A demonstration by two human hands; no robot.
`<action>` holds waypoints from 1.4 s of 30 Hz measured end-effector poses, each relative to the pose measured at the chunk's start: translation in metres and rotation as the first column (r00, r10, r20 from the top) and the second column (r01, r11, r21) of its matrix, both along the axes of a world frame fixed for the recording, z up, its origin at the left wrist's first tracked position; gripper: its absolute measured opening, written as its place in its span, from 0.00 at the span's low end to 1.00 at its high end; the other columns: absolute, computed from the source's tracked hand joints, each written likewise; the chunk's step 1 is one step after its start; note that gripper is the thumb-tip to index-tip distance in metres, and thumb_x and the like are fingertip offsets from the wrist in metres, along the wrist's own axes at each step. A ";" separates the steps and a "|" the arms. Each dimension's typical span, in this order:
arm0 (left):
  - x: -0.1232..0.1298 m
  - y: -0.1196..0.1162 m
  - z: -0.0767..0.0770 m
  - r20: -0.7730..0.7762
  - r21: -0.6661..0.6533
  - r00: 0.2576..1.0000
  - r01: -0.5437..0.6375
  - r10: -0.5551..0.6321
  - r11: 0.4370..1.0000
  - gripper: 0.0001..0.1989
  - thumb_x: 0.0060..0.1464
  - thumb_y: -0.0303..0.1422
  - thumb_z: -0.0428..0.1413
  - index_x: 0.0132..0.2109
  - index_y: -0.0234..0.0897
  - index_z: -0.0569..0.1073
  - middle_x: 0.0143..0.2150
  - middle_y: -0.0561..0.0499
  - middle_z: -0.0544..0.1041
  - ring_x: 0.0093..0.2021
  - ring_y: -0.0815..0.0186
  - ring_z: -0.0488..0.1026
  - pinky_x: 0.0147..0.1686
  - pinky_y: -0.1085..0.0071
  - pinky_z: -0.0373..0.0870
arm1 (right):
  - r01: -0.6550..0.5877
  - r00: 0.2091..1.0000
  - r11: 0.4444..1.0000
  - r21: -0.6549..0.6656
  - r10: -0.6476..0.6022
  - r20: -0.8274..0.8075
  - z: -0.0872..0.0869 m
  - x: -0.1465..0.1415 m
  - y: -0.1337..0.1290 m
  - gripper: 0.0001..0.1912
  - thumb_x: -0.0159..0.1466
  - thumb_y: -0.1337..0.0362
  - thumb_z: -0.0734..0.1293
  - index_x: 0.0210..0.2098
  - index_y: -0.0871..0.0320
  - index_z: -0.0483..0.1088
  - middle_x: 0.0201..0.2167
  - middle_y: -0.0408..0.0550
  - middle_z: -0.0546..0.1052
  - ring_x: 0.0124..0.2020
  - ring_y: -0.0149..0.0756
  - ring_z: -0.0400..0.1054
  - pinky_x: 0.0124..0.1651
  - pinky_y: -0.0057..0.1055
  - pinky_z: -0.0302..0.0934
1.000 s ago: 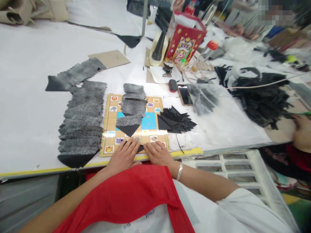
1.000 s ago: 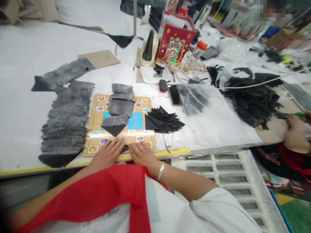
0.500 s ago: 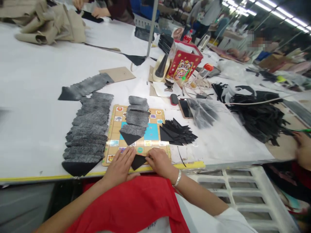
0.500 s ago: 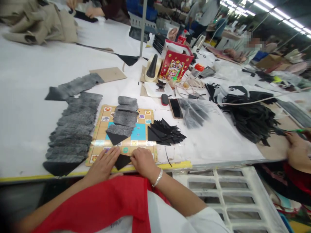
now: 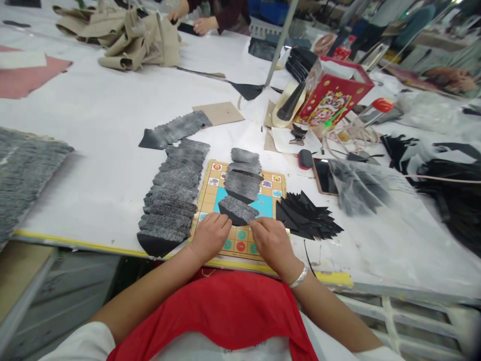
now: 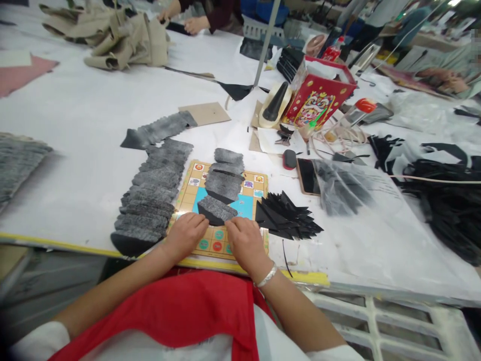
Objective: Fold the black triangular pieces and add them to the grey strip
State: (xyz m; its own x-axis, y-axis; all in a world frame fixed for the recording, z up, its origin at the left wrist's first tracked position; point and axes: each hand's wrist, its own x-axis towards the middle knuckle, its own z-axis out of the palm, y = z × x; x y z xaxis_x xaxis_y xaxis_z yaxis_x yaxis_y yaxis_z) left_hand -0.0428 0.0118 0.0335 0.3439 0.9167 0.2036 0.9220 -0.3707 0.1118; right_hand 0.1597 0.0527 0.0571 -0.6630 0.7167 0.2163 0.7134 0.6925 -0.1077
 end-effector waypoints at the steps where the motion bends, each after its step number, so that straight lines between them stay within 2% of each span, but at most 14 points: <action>1: 0.000 0.002 0.002 -0.007 -0.026 1.000 -0.009 0.009 1.000 0.08 0.58 0.27 0.47 0.35 0.36 0.71 0.33 0.47 0.72 0.37 0.61 0.67 0.38 0.64 0.64 | 0.002 1.000 1.000 0.018 -0.002 0.004 0.000 -0.003 -0.002 0.11 0.65 0.68 0.60 0.44 0.57 0.70 0.39 0.49 0.73 0.40 0.38 0.62 0.41 0.34 0.51; 6: 0.001 0.013 0.008 -0.007 -0.064 0.999 -0.045 0.044 0.997 0.09 0.58 0.29 0.49 0.32 0.36 0.71 0.32 0.47 0.72 0.36 0.61 0.67 0.34 0.65 0.62 | 0.162 0.987 0.983 0.087 -0.162 -0.011 0.001 0.009 -0.002 0.08 0.65 0.66 0.61 0.39 0.58 0.71 0.38 0.50 0.74 0.39 0.39 0.61 0.43 0.37 0.50; 12: 0.003 0.018 0.004 0.003 -0.050 0.998 -0.067 0.067 0.997 0.10 0.58 0.30 0.48 0.32 0.35 0.72 0.31 0.47 0.72 0.35 0.61 0.68 0.34 0.65 0.62 | -0.033 0.998 0.999 0.031 0.031 0.060 -0.014 0.030 -0.007 0.12 0.65 0.65 0.59 0.47 0.58 0.68 0.44 0.51 0.73 0.45 0.39 0.61 0.48 0.38 0.51; 17: 0.000 0.017 0.000 0.127 -0.037 0.978 -0.160 0.163 0.986 0.11 0.59 0.30 0.47 0.33 0.36 0.73 0.31 0.48 0.73 0.36 0.64 0.70 0.37 0.69 0.64 | 0.290 0.950 0.931 0.223 -0.308 0.046 -0.009 0.054 0.008 0.12 0.65 0.65 0.60 0.45 0.60 0.69 0.46 0.56 0.72 0.45 0.44 0.61 0.47 0.41 0.50; 19: 0.001 0.018 0.001 0.150 -0.049 0.970 -0.184 0.190 0.982 0.11 0.59 0.30 0.47 0.33 0.37 0.73 0.31 0.49 0.74 0.35 0.65 0.70 0.36 0.70 0.64 | 0.243 0.968 0.944 0.224 -0.251 0.008 -0.007 0.046 0.008 0.12 0.65 0.67 0.59 0.46 0.60 0.68 0.46 0.55 0.71 0.45 0.43 0.61 0.47 0.39 0.51; 23: 0.004 0.021 0.002 0.165 -0.089 0.961 -0.211 0.223 0.973 0.11 0.59 0.30 0.47 0.32 0.37 0.73 0.31 0.49 0.74 0.34 0.65 0.70 0.34 0.71 0.63 | -0.088 0.994 0.994 0.064 0.083 0.074 -0.014 -0.001 -0.002 0.16 0.65 0.69 0.56 0.51 0.59 0.66 0.35 0.51 0.72 0.35 0.38 0.61 0.38 0.34 0.52; 26: 0.005 0.024 0.001 0.261 -0.124 0.933 -0.223 0.249 0.967 0.10 0.57 0.29 0.48 0.31 0.37 0.72 0.30 0.50 0.74 0.34 0.65 0.70 0.34 0.71 0.64 | 0.026 0.991 1.000 -0.011 -0.025 0.132 -0.022 -0.032 0.000 0.13 0.67 0.66 0.55 0.45 0.61 0.68 0.32 0.52 0.70 0.33 0.39 0.61 0.35 0.34 0.50; 28: 0.000 0.027 0.003 0.409 -0.175 0.858 -0.259 0.310 0.950 0.10 0.55 0.29 0.48 0.30 0.37 0.72 0.30 0.51 0.74 0.33 0.67 0.71 0.34 0.72 0.64 | 0.119 0.981 0.993 -0.020 -0.114 0.158 -0.025 -0.040 0.007 0.13 0.68 0.64 0.54 0.39 0.61 0.69 0.33 0.53 0.70 0.34 0.40 0.62 0.35 0.34 0.51; 31: -0.018 0.030 0.017 0.635 -0.269 0.610 -0.400 0.474 0.876 0.10 0.56 0.31 0.48 0.31 0.36 0.72 0.24 0.55 0.73 0.26 0.70 0.70 0.29 0.74 0.65 | 0.141 0.973 0.990 -0.019 -0.135 0.187 -0.023 -0.039 0.019 0.12 0.67 0.64 0.55 0.42 0.61 0.68 0.34 0.55 0.71 0.35 0.40 0.63 0.35 0.34 0.51; 33: -0.033 0.028 0.034 0.709 -0.203 0.495 -0.538 0.501 0.818 0.10 0.57 0.34 0.47 0.35 0.36 0.72 0.23 0.56 0.72 0.24 0.70 0.69 0.28 0.75 0.65 | 0.151 0.971 0.988 -0.035 -0.142 0.194 -0.021 -0.036 0.024 0.13 0.67 0.64 0.55 0.44 0.62 0.68 0.34 0.55 0.71 0.35 0.41 0.64 0.36 0.34 0.53; 35: -0.043 0.020 0.048 0.689 0.043 0.593 -0.607 0.417 0.794 0.09 0.57 0.33 0.48 0.36 0.36 0.73 0.29 0.53 0.75 0.30 0.69 0.71 0.34 0.73 0.66 | 0.168 0.974 0.982 -0.085 -0.152 0.170 -0.019 -0.034 0.028 0.14 0.67 0.64 0.55 0.46 0.61 0.68 0.35 0.54 0.72 0.36 0.40 0.65 0.37 0.33 0.55; 37: -0.041 0.006 0.055 0.534 0.260 0.798 -0.468 0.278 0.845 0.07 0.56 0.31 0.50 0.36 0.36 0.73 0.35 0.50 0.76 0.36 0.66 0.71 0.39 0.70 0.65 | 0.177 0.983 0.970 -0.168 -0.164 0.089 -0.019 -0.030 0.033 0.15 0.67 0.64 0.54 0.47 0.61 0.68 0.36 0.53 0.73 0.38 0.39 0.66 0.40 0.32 0.57; 39: -0.027 -0.010 0.048 0.334 0.294 0.935 -0.221 0.116 0.930 0.06 0.56 0.29 0.51 0.36 0.36 0.72 0.36 0.48 0.76 0.37 0.64 0.70 0.41 0.67 0.65 | 0.159 0.982 0.956 -0.248 -0.178 -0.058 -0.020 -0.025 0.038 0.15 0.67 0.65 0.54 0.47 0.60 0.68 0.39 0.52 0.74 0.41 0.38 0.67 0.44 0.31 0.58; 42: 0.001 -0.030 0.020 0.170 0.199 0.984 0.023 -0.058 0.980 0.08 0.57 0.31 0.50 0.32 0.36 0.72 0.31 0.48 0.75 0.34 0.64 0.69 0.36 0.68 0.64 | 0.145 0.935 0.956 -0.255 -0.216 -0.280 -0.020 -0.014 0.041 0.14 0.67 0.64 0.55 0.46 0.60 0.69 0.42 0.51 0.75 0.44 0.37 0.67 0.47 0.31 0.59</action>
State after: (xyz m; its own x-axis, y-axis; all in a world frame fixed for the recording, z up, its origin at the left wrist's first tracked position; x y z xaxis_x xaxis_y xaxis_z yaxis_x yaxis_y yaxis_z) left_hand -0.0422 -0.0183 0.0533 0.3234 0.8392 0.4372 0.8786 -0.4379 0.1907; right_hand 0.1456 0.0937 0.0372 -0.4468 0.8712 0.2033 0.7327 0.4868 -0.4756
